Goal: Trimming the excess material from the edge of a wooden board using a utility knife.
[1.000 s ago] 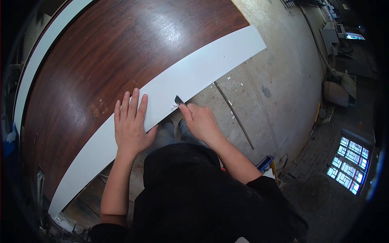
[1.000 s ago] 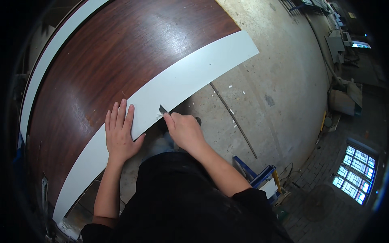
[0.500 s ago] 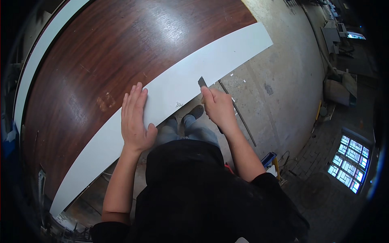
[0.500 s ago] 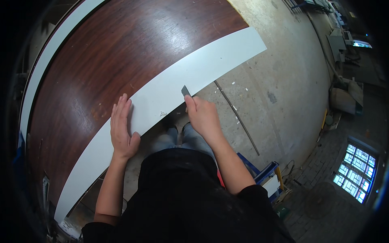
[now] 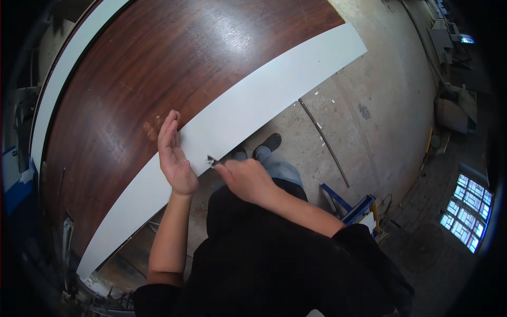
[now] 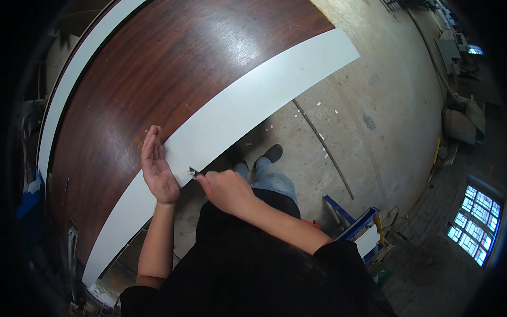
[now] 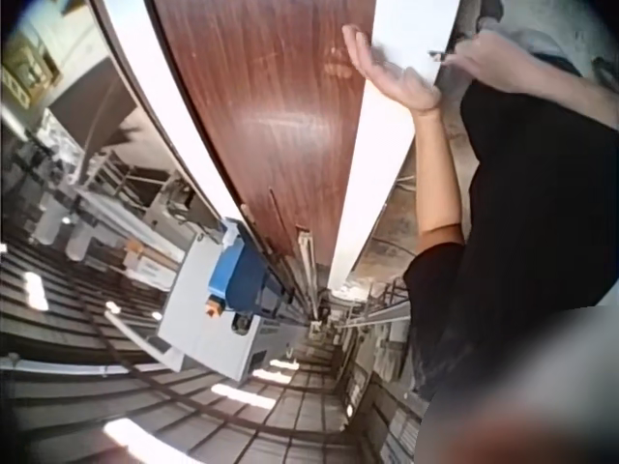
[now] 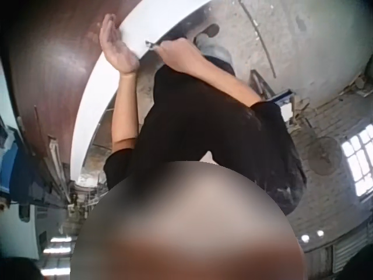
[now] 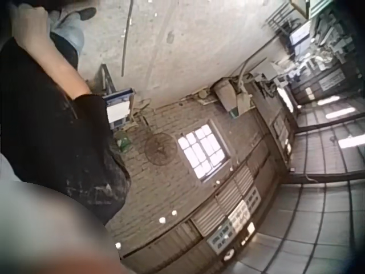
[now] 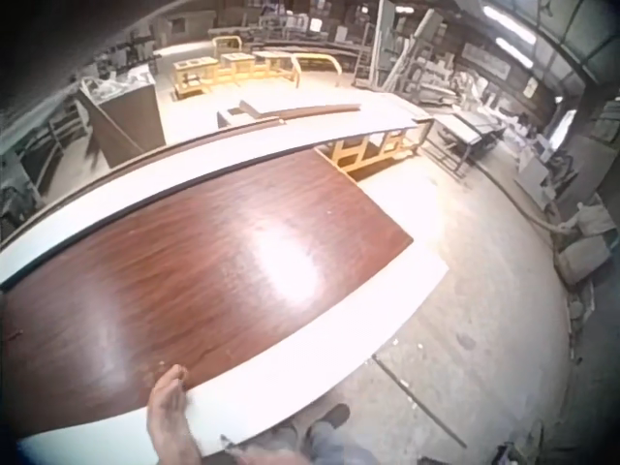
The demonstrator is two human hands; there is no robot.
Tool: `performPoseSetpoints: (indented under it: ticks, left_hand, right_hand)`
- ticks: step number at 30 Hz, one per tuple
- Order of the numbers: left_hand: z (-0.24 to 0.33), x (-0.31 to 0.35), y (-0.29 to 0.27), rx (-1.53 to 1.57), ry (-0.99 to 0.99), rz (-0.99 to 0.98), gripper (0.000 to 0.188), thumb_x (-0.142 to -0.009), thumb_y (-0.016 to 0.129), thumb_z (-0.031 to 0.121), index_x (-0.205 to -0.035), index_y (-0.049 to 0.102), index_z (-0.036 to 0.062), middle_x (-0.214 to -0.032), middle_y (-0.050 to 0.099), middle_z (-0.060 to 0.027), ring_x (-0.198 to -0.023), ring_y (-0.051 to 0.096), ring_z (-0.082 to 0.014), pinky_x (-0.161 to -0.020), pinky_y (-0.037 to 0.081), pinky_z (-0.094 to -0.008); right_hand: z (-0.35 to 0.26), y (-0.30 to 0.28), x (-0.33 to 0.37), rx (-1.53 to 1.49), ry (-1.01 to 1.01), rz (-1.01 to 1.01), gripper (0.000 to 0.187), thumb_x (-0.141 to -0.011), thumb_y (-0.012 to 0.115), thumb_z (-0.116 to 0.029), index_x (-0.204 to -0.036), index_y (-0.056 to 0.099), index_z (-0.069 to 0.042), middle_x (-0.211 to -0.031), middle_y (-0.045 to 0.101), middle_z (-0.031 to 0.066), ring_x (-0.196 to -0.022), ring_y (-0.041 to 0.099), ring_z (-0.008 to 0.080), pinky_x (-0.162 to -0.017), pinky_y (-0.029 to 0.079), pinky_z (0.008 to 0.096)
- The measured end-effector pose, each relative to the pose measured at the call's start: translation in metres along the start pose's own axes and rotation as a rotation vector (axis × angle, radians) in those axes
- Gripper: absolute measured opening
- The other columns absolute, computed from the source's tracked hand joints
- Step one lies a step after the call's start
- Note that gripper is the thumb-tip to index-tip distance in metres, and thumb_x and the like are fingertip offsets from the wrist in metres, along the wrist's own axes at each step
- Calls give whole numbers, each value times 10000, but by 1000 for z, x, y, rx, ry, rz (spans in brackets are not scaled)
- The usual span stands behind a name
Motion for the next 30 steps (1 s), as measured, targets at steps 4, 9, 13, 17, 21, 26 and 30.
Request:
performPoseSetpoints:
  ticks: [4, 9, 13, 17, 21, 26, 30]
  left_hand:
    - [-5, 0, -24, 402, -76, 180, 716, -858, 553, 239, -1464, 346, -82, -1561, 335, -224, -1458, 330, -355, -1232, 200, -489]
    - [18, 3, 11, -616, -46, -357, 664, -847, 604, 155, -1461, 416, -11, -1552, 362, -211, -1443, 335, -391, -1201, 243, -472]
    - [24, 34, 60, -1064, 65, -536, 847, -788, 748, 308, -1465, 384, -49, -1551, 340, -260, -1446, 314, -435, -1182, 245, -543]
    - [26, 31, 95, -1050, 67, -534, 862, -789, 748, 288, -1465, 360, -82, -1547, 329, -285, -1450, 306, -439, -1186, 242, -533]
    - [25, 12, 151, -1035, 125, -599, 874, -788, 745, 273, -1479, 341, -77, -1550, 328, -276, -1453, 308, -429, -1189, 247, -514]
    - [19, -32, 256, -1025, 220, -638, 888, -791, 741, 284, -1487, 322, -74, -1564, 306, -261, -1456, 306, -403, -1197, 250, -488]
    - [7, -77, 350, -1064, 273, -633, 881, -797, 735, 296, -1486, 324, -69, -1560, 312, -259, -1452, 315, -397, -1200, 249, -483]
  right_hand:
    - [-1, -25, 6, -221, -78, -26, 401, -989, 582, -303, -716, 602, -10, -647, 599, 217, -632, 611, 424, -569, 487, 465]
    - [101, -106, 31, -271, 410, 97, 482, -1020, 536, -381, -722, 602, -8, -549, 564, 84, -478, 565, 194, -494, 452, 343]
    - [220, -144, 94, -362, 684, 342, 468, -1035, 502, -419, -732, 561, -66, -513, 511, 25, -408, 493, 128, -391, 399, 291]
    - [332, -133, 178, -384, 903, 438, 485, -1038, 466, -447, -724, 526, -82, -502, 495, 41, -380, 484, 161, -370, 392, 315]
    - [398, -111, 246, -519, 1066, 503, 494, -1035, 469, -420, -691, 523, -70, -508, 504, 62, -390, 520, 196, -377, 426, 347]
    - [482, -91, 311, -660, 1148, 528, 507, -1048, 432, -401, -678, 502, -62, -512, 514, 100, -393, 541, 233, -364, 447, 375]
    - [534, -102, 340, -786, 1253, 523, 491, -1054, 400, -393, -713, 500, -55, -522, 520, 114, -388, 536, 252, -371, 452, 401]
Point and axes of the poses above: each hand's wrist, its own x-axis away from the middle knuckle, its own y-axis out of the palm, z = x × y, the point moved 6 cm from there along -x, towards the middle knuckle
